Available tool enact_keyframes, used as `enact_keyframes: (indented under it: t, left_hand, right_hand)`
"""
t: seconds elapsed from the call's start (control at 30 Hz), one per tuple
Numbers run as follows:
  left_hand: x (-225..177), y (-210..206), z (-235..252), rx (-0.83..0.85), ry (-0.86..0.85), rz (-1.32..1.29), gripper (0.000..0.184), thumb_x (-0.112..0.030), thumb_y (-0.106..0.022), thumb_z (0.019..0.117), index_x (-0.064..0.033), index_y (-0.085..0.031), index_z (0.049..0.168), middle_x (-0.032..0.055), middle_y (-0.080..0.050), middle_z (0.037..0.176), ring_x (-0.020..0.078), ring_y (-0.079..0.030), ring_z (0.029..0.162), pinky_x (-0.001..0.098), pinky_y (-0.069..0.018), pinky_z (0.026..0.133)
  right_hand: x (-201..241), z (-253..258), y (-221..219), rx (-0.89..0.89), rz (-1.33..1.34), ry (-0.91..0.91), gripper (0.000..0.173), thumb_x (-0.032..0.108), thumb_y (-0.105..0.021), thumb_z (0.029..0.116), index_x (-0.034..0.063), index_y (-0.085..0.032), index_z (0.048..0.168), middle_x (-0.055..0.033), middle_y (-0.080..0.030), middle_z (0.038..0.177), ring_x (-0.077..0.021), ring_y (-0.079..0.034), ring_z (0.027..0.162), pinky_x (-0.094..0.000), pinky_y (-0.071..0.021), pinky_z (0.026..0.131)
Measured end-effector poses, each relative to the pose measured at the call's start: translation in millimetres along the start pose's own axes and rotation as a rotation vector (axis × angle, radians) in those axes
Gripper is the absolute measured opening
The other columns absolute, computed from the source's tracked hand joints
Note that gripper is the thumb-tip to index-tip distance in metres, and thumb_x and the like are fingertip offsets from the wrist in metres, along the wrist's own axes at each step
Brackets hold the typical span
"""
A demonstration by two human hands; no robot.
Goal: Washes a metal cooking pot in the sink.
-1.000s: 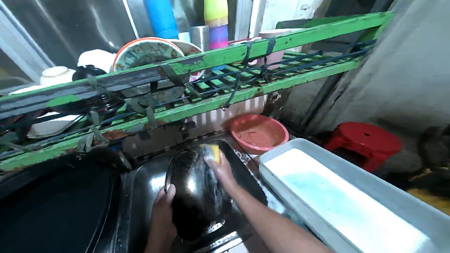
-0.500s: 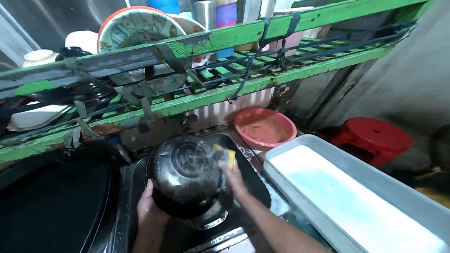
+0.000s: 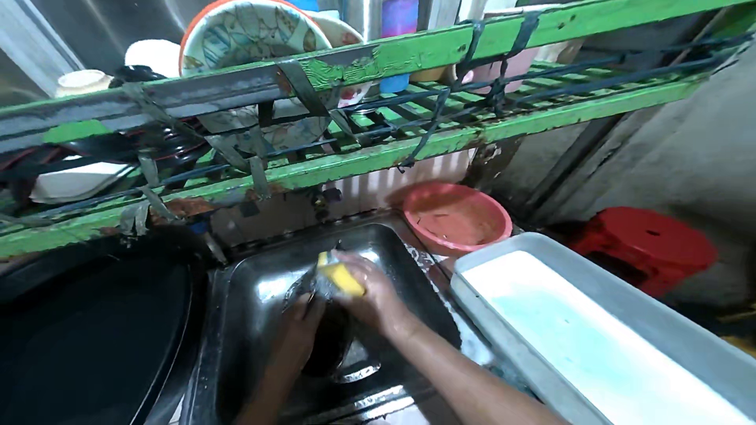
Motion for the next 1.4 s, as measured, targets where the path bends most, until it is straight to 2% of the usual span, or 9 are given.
enact_keyframes:
  t: [0.13, 0.27, 0.6, 0.73, 0.93, 1.07, 1.17, 1.3, 1.4]
  left_hand:
    - [6, 21, -25, -0.025, 0.121, -0.315, 0.037, -0.018, -0.055, 0.1038, -0.0012, -0.058, 0.137, 0.0127, -0.066, 0.120, 0.0157, -0.064, 0.104, 0.0373, -0.0536, 0.091]
    - [37, 20, -27, -0.220, 0.135, -0.753, 0.027, -0.013, -0.049, 0.1063, -0.0003, -0.060, 0.127, 0.0050, -0.072, 0.096, 0.0096, -0.071, 0.082, 0.0293, -0.0613, 0.073]
    - [71, -21, 11, -0.598, 0.311, -1.455, 0.042, -0.038, -0.036, 0.1106, -0.0064, -0.048, 0.136, 0.0161, -0.061, 0.120, 0.0289, -0.062, 0.109, 0.0543, -0.0534, 0.089]
    - [55, -49, 10, -0.523, 0.355, -1.281, 0.044, -0.038, -0.035, 0.1111, -0.0015, -0.053, 0.128, 0.0161, -0.062, 0.108, 0.0263, -0.063, 0.094, 0.0483, -0.0552, 0.080]
    - [42, -40, 1, -0.414, 0.309, -1.274, 0.040, -0.035, -0.029, 0.1121, -0.0050, -0.054, 0.120, 0.0122, -0.062, 0.098, 0.0228, -0.064, 0.087, 0.0439, -0.0561, 0.074]
    - [47, -10, 1, -0.519, 0.336, -1.243, 0.042, -0.039, -0.042, 0.1095, -0.0027, -0.055, 0.128, 0.0176, -0.063, 0.111, 0.0296, -0.064, 0.100, 0.0522, -0.0549, 0.083]
    - [44, -17, -15, -0.411, 0.291, -1.003, 0.039, -0.030, -0.047, 0.1091, -0.0037, -0.054, 0.136, 0.0182, -0.066, 0.114, 0.0282, -0.067, 0.100, 0.0494, -0.0570, 0.083]
    - [31, -46, -40, 0.075, 0.002, -0.214, 0.045, -0.026, -0.055, 0.1056, 0.0055, -0.055, 0.139, 0.0237, -0.062, 0.132, 0.0297, -0.060, 0.124, 0.0463, -0.0465, 0.108]
    - [21, -86, -57, 0.498, -0.386, 0.407, 0.039, -0.030, -0.047, 0.1079, -0.0013, -0.068, 0.123, 0.0190, -0.068, 0.121, 0.0334, -0.066, 0.113, 0.0528, -0.0512, 0.099]
  right_hand:
    - [-61, 28, 22, 0.033, 0.521, -0.647, 0.041, 0.007, -0.072, 0.0924, 0.0008, -0.061, 0.131, -0.0138, -0.065, 0.125, -0.0196, -0.062, 0.109, -0.0419, -0.0514, 0.095]
    - [-102, 7, 5, 0.023, 0.762, -0.827, 0.050, 0.026, -0.064, 0.0981, 0.0144, -0.052, 0.145, -0.0099, -0.068, 0.115, -0.0166, -0.066, 0.095, -0.0375, -0.0558, 0.081]
    - [-72, -56, -61, -0.310, 0.508, -0.723, 0.062, 0.016, -0.066, 0.0976, -0.0052, -0.040, 0.150, -0.0280, -0.047, 0.148, -0.0349, -0.048, 0.137, -0.0483, -0.0411, 0.113]
    - [-15, -46, -69, -0.073, -0.124, -0.061, 0.038, 0.024, -0.074, 0.0883, 0.0055, -0.073, 0.121, -0.0188, -0.068, 0.129, -0.0420, -0.060, 0.124, -0.0619, -0.0448, 0.107]
    - [1, -45, -63, -0.096, -0.254, 0.371, 0.036, 0.021, -0.073, 0.0851, 0.0175, -0.072, 0.121, -0.0075, -0.070, 0.127, -0.0316, -0.065, 0.119, -0.0567, -0.0513, 0.100]
    - [-53, -59, -39, -0.078, -0.100, -0.153, 0.044, 0.016, -0.071, 0.0913, -0.0064, -0.064, 0.128, -0.0248, -0.063, 0.134, -0.0396, -0.058, 0.128, -0.0534, -0.0461, 0.110]
    - [-88, -54, -4, -0.008, 0.204, -0.810, 0.053, 0.026, -0.064, 0.1030, 0.0035, -0.048, 0.148, -0.0266, -0.057, 0.137, -0.0402, -0.058, 0.122, -0.0590, -0.0467, 0.101]
    - [-81, -71, 64, -0.402, 0.407, -0.763, 0.049, 0.026, -0.060, 0.1041, 0.0097, -0.046, 0.149, -0.0170, -0.064, 0.126, -0.0255, -0.065, 0.106, -0.0491, -0.0551, 0.091]
    - [-45, -68, 103, -0.496, 0.394, -0.597, 0.045, 0.016, -0.062, 0.1013, 0.0103, -0.048, 0.143, -0.0084, -0.066, 0.117, -0.0135, -0.067, 0.098, -0.0386, -0.0580, 0.086]
Point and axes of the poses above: each hand's wrist, its own z-axis towards the middle knuckle, its own y-axis out of the back of the hand, x = y × z, the point moved 4 cm from there along z, towards the middle knuckle
